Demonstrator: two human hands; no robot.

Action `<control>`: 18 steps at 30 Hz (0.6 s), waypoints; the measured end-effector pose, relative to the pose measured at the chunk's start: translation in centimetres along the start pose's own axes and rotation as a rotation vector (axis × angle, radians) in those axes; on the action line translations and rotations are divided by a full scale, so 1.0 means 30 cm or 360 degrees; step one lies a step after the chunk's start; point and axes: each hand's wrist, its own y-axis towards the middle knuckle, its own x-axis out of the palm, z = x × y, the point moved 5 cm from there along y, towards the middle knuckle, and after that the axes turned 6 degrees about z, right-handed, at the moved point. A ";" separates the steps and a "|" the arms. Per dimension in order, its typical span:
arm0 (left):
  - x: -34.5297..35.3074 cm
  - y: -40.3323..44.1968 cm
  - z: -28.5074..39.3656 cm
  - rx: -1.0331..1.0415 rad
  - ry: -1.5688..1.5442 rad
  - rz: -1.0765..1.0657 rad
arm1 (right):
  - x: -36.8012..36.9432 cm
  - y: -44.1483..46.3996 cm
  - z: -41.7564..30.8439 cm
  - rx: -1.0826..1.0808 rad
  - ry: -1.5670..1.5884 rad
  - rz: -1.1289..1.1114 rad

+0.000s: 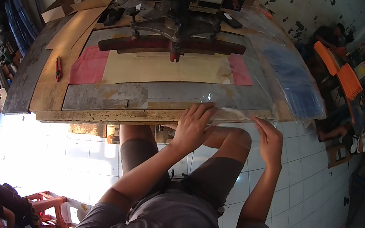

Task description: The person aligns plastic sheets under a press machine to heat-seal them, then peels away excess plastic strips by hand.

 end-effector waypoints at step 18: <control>-0.270 -0.090 -0.212 -0.1569 -0.1403 0.0707 | -0.269 -0.198 0.254 0.0928 0.0868 0.1452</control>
